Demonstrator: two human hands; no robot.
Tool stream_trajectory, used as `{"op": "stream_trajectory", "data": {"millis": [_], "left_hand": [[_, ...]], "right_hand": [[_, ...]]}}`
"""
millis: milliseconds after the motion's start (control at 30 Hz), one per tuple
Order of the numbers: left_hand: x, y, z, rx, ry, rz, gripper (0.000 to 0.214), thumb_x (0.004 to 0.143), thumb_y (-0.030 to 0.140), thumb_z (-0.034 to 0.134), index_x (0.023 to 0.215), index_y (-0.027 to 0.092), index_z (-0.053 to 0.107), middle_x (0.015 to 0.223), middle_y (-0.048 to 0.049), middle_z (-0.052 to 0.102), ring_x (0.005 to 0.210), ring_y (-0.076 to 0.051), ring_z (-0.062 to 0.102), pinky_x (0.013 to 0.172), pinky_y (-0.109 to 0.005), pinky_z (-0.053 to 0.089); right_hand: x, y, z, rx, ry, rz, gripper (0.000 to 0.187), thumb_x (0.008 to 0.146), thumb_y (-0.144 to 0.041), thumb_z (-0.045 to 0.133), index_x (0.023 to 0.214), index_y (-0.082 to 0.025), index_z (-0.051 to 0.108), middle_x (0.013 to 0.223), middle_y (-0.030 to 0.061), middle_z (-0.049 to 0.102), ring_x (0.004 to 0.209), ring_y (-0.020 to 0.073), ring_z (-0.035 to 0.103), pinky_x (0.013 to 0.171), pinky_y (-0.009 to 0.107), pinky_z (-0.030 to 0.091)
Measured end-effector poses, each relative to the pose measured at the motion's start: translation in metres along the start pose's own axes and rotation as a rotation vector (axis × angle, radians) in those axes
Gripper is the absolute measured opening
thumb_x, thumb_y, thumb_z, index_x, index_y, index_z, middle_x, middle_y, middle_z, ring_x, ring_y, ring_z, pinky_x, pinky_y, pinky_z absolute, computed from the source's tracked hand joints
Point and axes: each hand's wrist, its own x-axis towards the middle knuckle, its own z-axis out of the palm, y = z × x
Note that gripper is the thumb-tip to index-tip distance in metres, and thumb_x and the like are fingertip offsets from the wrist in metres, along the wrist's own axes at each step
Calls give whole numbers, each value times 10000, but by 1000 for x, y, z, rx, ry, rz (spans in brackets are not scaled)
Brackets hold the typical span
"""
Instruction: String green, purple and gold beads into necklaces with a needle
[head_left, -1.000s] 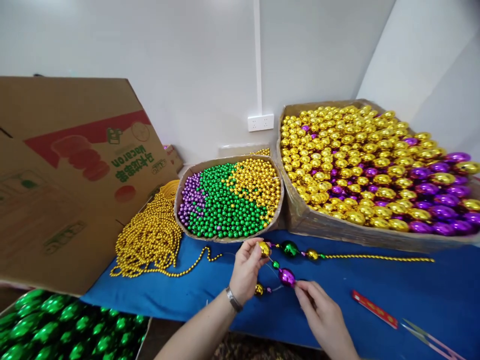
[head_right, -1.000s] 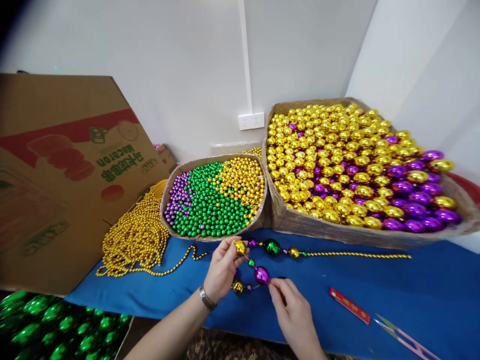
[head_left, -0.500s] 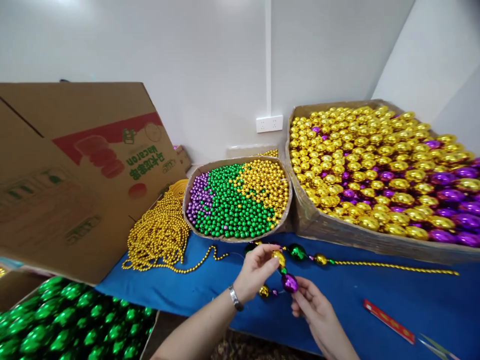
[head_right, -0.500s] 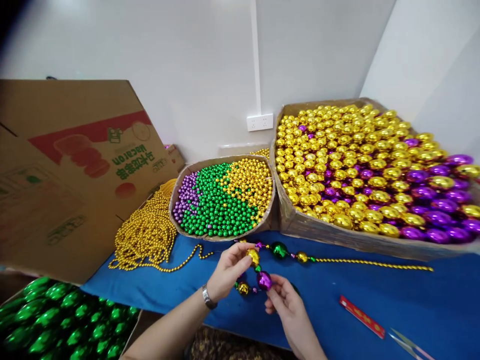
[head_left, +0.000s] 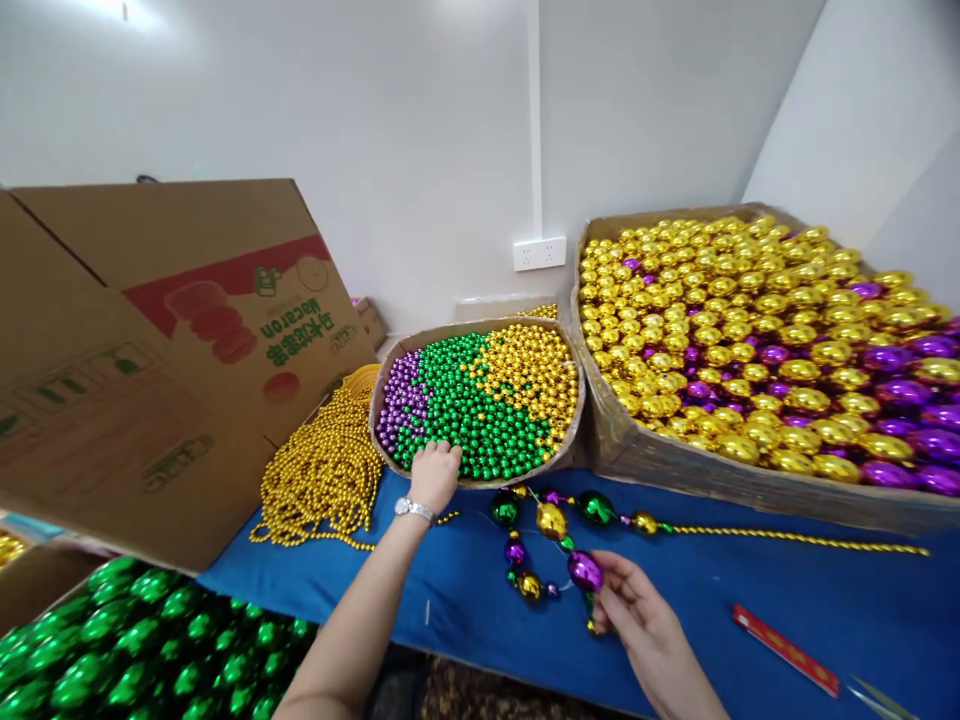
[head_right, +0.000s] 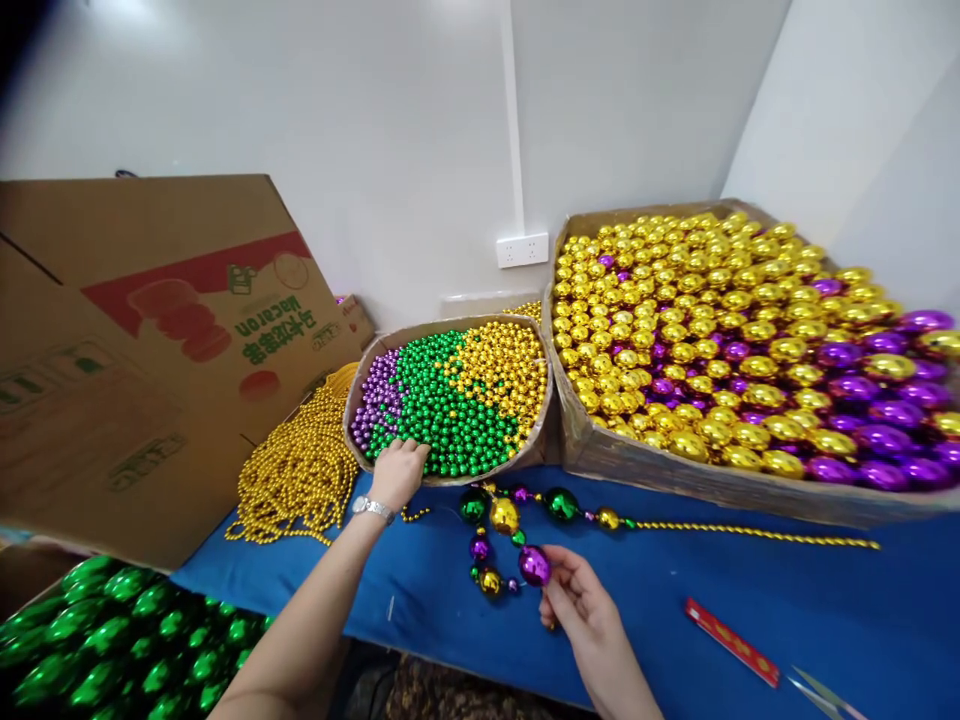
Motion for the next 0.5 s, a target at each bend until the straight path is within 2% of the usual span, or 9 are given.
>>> {"op": "stream_trajectory", "data": {"millis": [100,167,200,267,333,367,433,500], "left_hand": [[1,2,5,-34,9,15,259,858,137,420,970,176,650,894,-101,602,868,-223,563,763,-349,443],[-2,9,5,-207,49,-3,260,863,169,434,1022,183,640,965,-95,598,834,-190,581,754,-319,459],[-4,14,5,-392,67,-26,245,859,199,461,1024,183,641,977,-91,601,813,-178,591,745,-308,468],[-11,28,3,-926,52,-98,228,832,276,538,1003,175,649,946,-82,626,794,-173,615,736,-302,489],[-19,45,0,-1450,-50,-178,267,794,336,606,986,156,652,910,-83,651,806,-186,638,734,-308,506],[-23,53,-1,-1637,-106,-215,285,781,347,629,981,145,653,914,-89,659,813,-190,646,733,-306,512],[-30,67,-5,-1858,-182,-262,284,760,338,665,952,129,662,937,-99,664,809,-183,653,721,-289,518],[-35,77,-7,-1947,-209,-283,270,741,321,693,920,120,668,918,-95,668,779,-169,656,698,-266,520]], "right_hand": [[1,6,-2,-50,-11,-25,370,792,-460,635,1082,-247,551,722,-9,553,599,132,547,564,270,462],[0,7,-3,-74,-3,-31,372,793,-455,635,1087,-243,555,729,-5,557,606,135,555,570,272,466],[0,7,-3,-84,-2,-32,378,790,-456,637,1089,-240,557,732,-1,561,606,137,558,570,274,469],[-1,7,-3,-102,-1,-36,394,782,-472,636,1087,-233,561,732,4,567,600,141,561,565,279,475],[-1,5,-3,-120,1,-45,408,781,-491,628,1088,-231,559,731,5,566,599,143,566,565,282,481],[-1,3,-2,-130,5,-47,412,781,-498,625,1088,-231,557,732,3,563,601,143,569,567,281,483],[-2,0,-1,-147,13,-47,419,780,-509,622,1087,-231,556,738,1,557,607,143,575,571,279,487],[-3,-3,-1,-160,23,-49,427,773,-519,623,1078,-227,560,744,1,554,608,142,578,571,276,490]]}}
